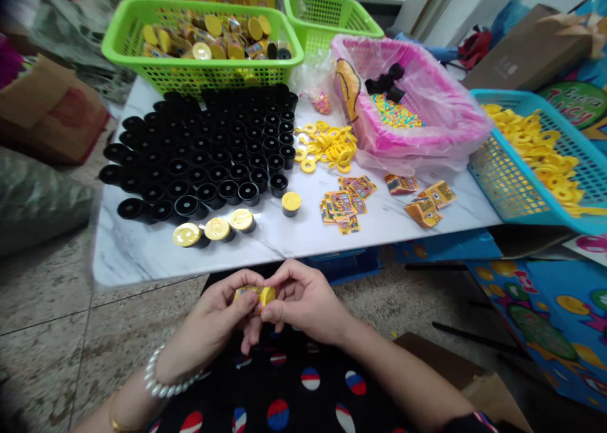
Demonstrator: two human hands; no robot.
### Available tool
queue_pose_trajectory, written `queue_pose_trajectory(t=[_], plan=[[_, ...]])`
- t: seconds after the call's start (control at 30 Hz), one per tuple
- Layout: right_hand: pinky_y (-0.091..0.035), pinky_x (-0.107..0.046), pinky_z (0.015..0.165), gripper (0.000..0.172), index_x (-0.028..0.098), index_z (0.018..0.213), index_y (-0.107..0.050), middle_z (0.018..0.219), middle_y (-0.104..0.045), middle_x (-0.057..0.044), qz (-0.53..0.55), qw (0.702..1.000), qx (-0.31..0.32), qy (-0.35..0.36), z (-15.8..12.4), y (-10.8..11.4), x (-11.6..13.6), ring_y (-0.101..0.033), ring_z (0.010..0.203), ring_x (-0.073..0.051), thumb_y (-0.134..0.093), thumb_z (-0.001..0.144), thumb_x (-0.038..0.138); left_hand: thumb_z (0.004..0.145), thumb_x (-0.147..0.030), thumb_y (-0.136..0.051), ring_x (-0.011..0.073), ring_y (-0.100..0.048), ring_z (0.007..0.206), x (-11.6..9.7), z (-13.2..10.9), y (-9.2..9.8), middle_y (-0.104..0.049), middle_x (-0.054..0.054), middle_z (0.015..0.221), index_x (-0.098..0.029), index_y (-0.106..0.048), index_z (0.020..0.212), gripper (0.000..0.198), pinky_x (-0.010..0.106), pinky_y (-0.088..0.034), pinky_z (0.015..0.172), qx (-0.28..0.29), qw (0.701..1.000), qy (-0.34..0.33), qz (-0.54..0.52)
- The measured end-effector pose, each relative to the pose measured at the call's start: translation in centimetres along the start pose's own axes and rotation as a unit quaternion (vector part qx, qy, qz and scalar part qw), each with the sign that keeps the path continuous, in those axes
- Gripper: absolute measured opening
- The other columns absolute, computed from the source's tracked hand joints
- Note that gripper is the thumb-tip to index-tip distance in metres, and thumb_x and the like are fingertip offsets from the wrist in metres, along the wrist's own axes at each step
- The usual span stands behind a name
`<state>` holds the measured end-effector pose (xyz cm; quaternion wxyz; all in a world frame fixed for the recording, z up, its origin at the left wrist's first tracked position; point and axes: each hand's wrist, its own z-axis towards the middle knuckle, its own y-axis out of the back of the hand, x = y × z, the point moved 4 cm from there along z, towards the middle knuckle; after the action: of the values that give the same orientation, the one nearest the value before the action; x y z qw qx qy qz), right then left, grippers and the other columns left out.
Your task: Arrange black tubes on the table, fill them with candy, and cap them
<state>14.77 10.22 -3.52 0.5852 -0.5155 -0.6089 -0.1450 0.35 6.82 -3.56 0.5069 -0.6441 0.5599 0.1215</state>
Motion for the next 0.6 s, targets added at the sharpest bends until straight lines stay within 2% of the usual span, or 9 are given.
queue_pose_trajectory(t=[0.1,0.2,0.37,0.4,0.43,0.5,0.53,0.57,0.6], plan=[[-0.051,-0.018,0.044,0.033,0.017,0.094,-0.062,0.069,-0.068,0.000,0.041,0.997,0.037,-0.047,0.2,0.0,-0.7,-0.063,0.051,-0.010,-0.083,0.072,0.031,0.086,-0.052,-0.064,0.0086,-0.058,0.038,0.2,0.1,-0.4,-0.067,0.002,0.064,-0.016,-0.051,0.094,0.039,0.013,-0.044,0.033,0.028,0.999,0.020,-0.031],[-0.051,-0.019,0.042,0.032,0.016,0.094,-0.066,0.072,-0.067,-0.001,0.023,0.998,0.034,-0.053,0.2,0.0,-0.7,-0.064,0.049,-0.011,-0.082,0.073,0.034,0.086,-0.055,-0.062,0.0093,-0.056,0.034,0.2,0.3,-0.6,-0.068,0.002,0.061,-0.018,-0.048,0.094,0.040,0.012,-0.039,0.029,0.041,0.998,0.029,-0.044],[-0.053,-0.021,0.047,0.021,0.016,0.083,-0.071,0.074,-0.062,0.000,-0.042,0.998,-0.035,0.022,0.2,-0.6,0.8,-0.063,0.052,-0.010,-0.078,0.076,0.035,0.089,-0.058,-0.054,0.0081,-0.052,0.031,0.0,0.4,-0.6,-0.066,0.002,0.059,-0.019,-0.045,0.090,0.040,0.011,-0.035,0.026,0.037,0.998,0.040,-0.034],[-0.054,-0.021,0.052,0.021,0.018,0.090,-0.072,0.078,-0.062,-0.001,-0.078,0.995,-0.046,0.035,0.0,-0.7,1.2,-0.064,0.056,-0.010,-0.077,0.078,0.035,0.089,-0.059,-0.053,0.0084,-0.051,0.031,0.0,0.4,-0.6,-0.066,0.002,0.059,-0.019,-0.045,0.091,0.041,0.012,-0.034,0.027,0.032,0.998,0.042,-0.030],[-0.054,-0.021,0.055,0.029,0.020,0.100,-0.071,0.083,-0.063,-0.002,-0.118,0.991,-0.050,0.047,-0.2,-0.8,1.5,-0.064,0.060,-0.011,-0.078,0.076,0.035,0.088,-0.062,-0.052,0.0088,-0.051,0.032,0.0,0.4,-0.5,-0.065,0.002,0.060,-0.020,-0.044,0.091,0.043,0.012,-0.033,0.027,0.030,0.998,0.044,-0.025],[-0.053,-0.018,0.056,0.058,0.025,0.123,-0.062,0.095,-0.063,-0.005,-0.206,0.976,-0.019,0.071,-0.6,-1.0,1.7,-0.065,0.070,-0.012,-0.083,0.070,0.034,0.083,-0.069,-0.054,0.0083,-0.049,0.034,0.0,0.4,-0.1,-0.063,0.001,0.060,-0.020,-0.044,0.090,0.051,0.013,-0.031,0.029,0.022,0.999,0.032,-0.002],[-0.050,-0.016,0.051,0.066,0.026,0.126,-0.060,0.097,-0.063,-0.006,-0.257,0.961,0.011,0.100,-0.7,-1.1,1.7,-0.064,0.070,-0.013,-0.085,0.066,0.034,0.078,-0.072,-0.057,0.0070,-0.047,0.036,-0.1,0.4,0.2,-0.060,0.000,0.057,-0.019,-0.045,0.087,0.055,0.012,-0.029,0.032,0.018,1.000,0.015,0.015],[-0.048,-0.015,0.050,0.051,0.026,0.120,-0.064,0.096,-0.064,-0.007,-0.323,0.936,0.048,0.128,-0.7,-1.2,1.5,-0.063,0.071,-0.013,-0.080,0.072,0.034,0.073,-0.073,-0.062,0.0050,-0.044,0.040,-0.2,0.6,0.5,-0.055,-0.003,0.057,-0.018,-0.048,0.086,0.058,0.012,-0.027,0.036,0.006,0.999,-0.015,0.034],[-0.047,-0.014,0.052,0.033,0.026,0.112,-0.067,0.092,-0.065,-0.006,-0.392,0.905,0.058,0.154,-0.5,-1.0,1.4,-0.063,0.072,-0.013,-0.073,0.080,0.032,0.070,-0.072,-0.066,0.0037,-0.040,0.043,-0.4,0.7,0.9,-0.049,-0.005,0.056,-0.017,-0.051,0.086,0.059,0.011,-0.027,0.039,-0.001,0.998,-0.041,0.047]])
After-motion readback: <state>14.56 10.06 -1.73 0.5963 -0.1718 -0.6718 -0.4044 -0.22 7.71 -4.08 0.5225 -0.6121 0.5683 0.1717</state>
